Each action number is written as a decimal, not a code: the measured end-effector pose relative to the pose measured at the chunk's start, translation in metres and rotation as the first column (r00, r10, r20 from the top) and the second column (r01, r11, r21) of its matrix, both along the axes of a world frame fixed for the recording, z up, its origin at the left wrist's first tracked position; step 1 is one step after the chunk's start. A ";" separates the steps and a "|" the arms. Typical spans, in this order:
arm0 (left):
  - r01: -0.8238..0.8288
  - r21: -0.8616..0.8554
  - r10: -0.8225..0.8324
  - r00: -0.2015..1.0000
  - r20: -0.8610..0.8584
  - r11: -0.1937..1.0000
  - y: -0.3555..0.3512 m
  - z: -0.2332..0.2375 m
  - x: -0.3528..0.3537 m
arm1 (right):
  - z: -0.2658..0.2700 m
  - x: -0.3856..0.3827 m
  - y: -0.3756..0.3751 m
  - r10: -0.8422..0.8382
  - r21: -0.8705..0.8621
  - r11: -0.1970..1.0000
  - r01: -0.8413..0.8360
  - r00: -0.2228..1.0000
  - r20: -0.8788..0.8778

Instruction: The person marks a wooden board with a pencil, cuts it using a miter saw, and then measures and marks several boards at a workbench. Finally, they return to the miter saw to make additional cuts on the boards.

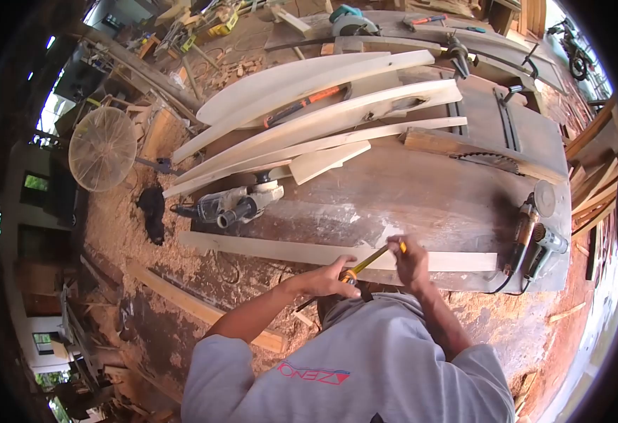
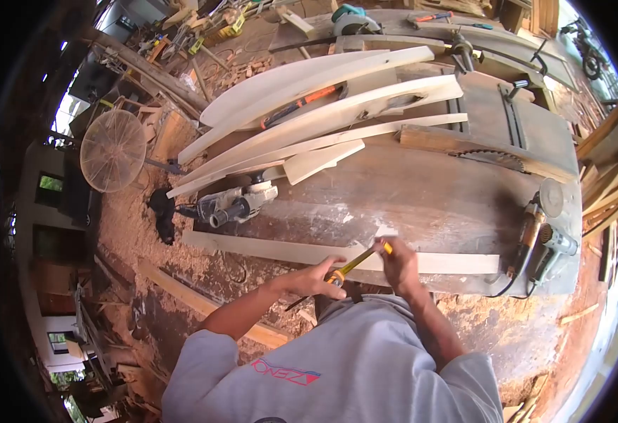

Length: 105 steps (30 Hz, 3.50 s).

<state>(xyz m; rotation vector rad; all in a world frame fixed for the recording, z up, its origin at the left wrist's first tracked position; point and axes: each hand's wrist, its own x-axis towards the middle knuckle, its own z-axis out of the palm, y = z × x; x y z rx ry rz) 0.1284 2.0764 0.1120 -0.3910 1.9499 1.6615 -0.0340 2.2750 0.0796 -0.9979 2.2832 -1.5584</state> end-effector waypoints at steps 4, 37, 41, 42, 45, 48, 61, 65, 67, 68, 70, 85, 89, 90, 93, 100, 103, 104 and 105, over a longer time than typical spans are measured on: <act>-0.304 0.089 0.308 0.951 -0.033 0.948 0.015 -0.020 -0.061 | 0.005 0.000 0.027 -0.140 -0.070 0.981 0.183 0.904 0.404; -0.626 -0.314 0.388 0.726 -0.567 0.714 -0.366 0.055 -0.023 | 0.009 -0.083 -0.115 -0.539 0.359 0.673 0.647 0.761 -0.360; -0.317 -0.774 -0.021 0.920 -0.392 0.547 -0.422 -0.030 -0.067 | -0.006 -0.042 -0.076 -0.573 0.279 0.675 0.683 0.724 -0.385; -0.196 -0.816 -0.050 0.963 -0.265 0.544 -0.428 -0.036 -0.074 | -0.011 -0.030 -0.061 -0.569 0.242 0.681 0.691 0.708 -0.418; -0.037 -0.848 -0.180 0.971 -0.155 0.529 -0.443 -0.032 -0.087 | -0.009 0.008 -0.009 -0.721 0.303 0.529 0.793 0.608 -0.333; -0.024 -0.784 -0.148 0.978 -0.148 0.621 -0.455 -0.022 -0.093 | -0.022 0.049 0.038 -0.801 0.352 0.372 0.859 0.489 -0.346; -0.125 -0.161 0.158 0.964 0.215 0.979 -0.381 0.091 -0.066 | -0.002 0.013 -0.059 -0.691 0.129 0.703 0.699 0.629 0.357; -0.035 0.125 -0.024 0.894 0.447 0.992 -0.354 0.126 -0.027 | 0.000 -0.033 -0.130 -0.452 -0.224 0.762 0.608 0.746 0.489; -0.075 0.162 -0.015 0.871 0.491 0.984 -0.343 0.141 -0.001 | 0.011 -0.055 -0.161 -0.320 -0.304 0.749 0.589 0.723 0.612; -0.130 0.151 0.038 0.866 0.499 0.980 -0.336 0.146 0.014 | 0.018 -0.066 -0.172 -0.260 -0.296 0.753 0.588 0.679 0.686; -0.077 -0.193 0.148 0.911 0.385 0.978 -0.318 0.153 0.038 | 0.037 -0.083 -0.190 -0.156 -0.293 0.760 0.581 0.600 0.785; 0.070 -0.821 -0.279 0.954 -0.111 0.566 -0.152 0.168 0.143 | 0.008 -0.027 -0.056 -0.182 -0.364 0.669 0.649 0.617 0.766; 0.024 -0.838 -0.279 0.948 -0.154 0.545 -0.138 0.088 0.148 | -0.004 -0.013 -0.012 -0.347 0.141 0.777 0.613 0.231 0.909; -0.017 -0.866 -0.292 0.938 -0.187 0.500 -0.137 0.069 0.149 | -0.011 -0.010 -0.006 -0.338 0.179 0.806 0.565 0.190 0.922; -0.105 -0.908 -0.345 0.902 -0.259 0.406 -0.140 0.014 0.149 | -0.032 0.000 0.019 -0.197 0.078 0.825 0.560 0.155 0.968; -0.325 -0.892 -0.237 0.883 -0.405 0.314 -0.143 -0.011 0.147 | 0.004 0.001 0.013 -0.313 0.192 0.831 0.522 0.154 0.937; -0.343 -0.879 -0.173 0.894 -0.413 0.330 -0.143 -0.010 0.141 | 0.009 0.000 0.021 -0.392 0.274 0.866 0.418 0.229 0.891; -0.345 -0.872 -0.147 0.899 -0.414 0.347 -0.145 -0.009 0.136 | 0.008 0.000 0.023 -0.468 0.338 0.863 0.375 0.344 0.814; -0.340 -0.876 -0.144 0.902 -0.407 0.341 -0.149 -0.015 0.134 | 0.006 0.000 0.024 -0.523 0.402 0.850 0.340 0.457 0.719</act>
